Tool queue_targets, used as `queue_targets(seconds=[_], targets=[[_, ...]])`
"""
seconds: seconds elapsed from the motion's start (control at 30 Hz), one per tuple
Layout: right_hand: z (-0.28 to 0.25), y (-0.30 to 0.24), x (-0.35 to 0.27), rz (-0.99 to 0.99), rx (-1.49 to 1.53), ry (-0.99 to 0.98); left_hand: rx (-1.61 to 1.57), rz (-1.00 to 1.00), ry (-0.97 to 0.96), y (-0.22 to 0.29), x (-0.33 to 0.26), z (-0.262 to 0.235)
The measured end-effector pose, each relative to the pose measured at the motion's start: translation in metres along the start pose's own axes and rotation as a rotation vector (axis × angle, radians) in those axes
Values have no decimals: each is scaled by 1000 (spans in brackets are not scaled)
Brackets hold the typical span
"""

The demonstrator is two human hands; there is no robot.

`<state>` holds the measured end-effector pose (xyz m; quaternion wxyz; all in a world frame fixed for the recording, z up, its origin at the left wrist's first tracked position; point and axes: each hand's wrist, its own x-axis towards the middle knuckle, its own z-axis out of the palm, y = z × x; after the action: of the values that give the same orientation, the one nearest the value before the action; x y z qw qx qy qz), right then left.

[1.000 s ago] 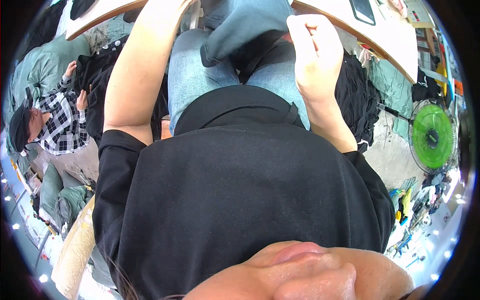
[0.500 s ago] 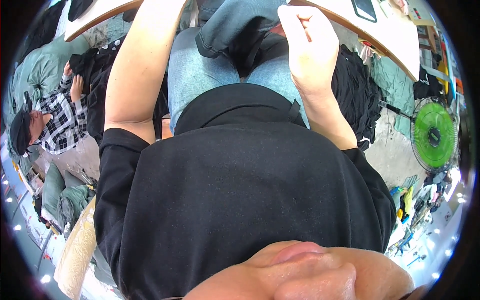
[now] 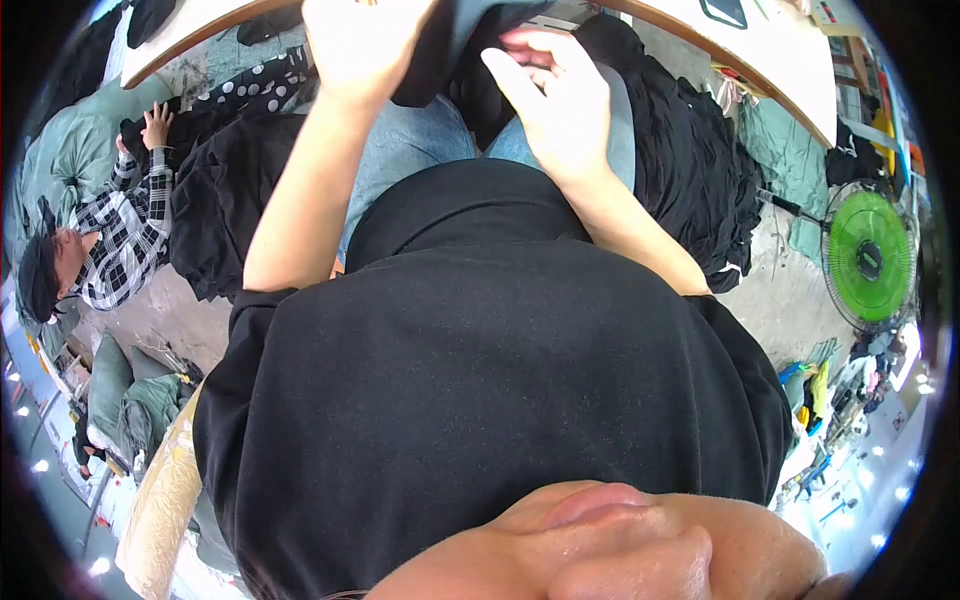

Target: Trimming loose threads from black clothing items using a small hand tool.

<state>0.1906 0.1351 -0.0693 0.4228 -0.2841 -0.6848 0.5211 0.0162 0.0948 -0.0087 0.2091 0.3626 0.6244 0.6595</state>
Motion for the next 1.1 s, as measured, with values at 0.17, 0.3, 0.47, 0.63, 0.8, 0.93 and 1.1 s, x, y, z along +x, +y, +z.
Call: queue_targets(seconds=[0.17, 0.3, 0.47, 0.63, 0.8, 0.93, 1.1], targets=[[15, 24, 5, -12, -122, 53, 534, 564, -69, -12, -35, -3], [24, 47, 13, -140, -187, 28, 121, -112, -273, -62, -35, -25], [-1, 49, 14, 110, 47, -245, -586, -86, -420, -54, -29, -33], [-12, 38, 4, 145, 263, -318, -742, -497, -230, -43, -34, -37], [-9, -10, -9, -30, -73, -341, -1359, -241, -527, -81, -34, -35], [-4, -26, -12, 102, -111, -299, -912, -639, -214, -21, -42, -32], [13, -24, -22, 85, 124, -179, -1355, -332, -593, -53, -38, -30]])
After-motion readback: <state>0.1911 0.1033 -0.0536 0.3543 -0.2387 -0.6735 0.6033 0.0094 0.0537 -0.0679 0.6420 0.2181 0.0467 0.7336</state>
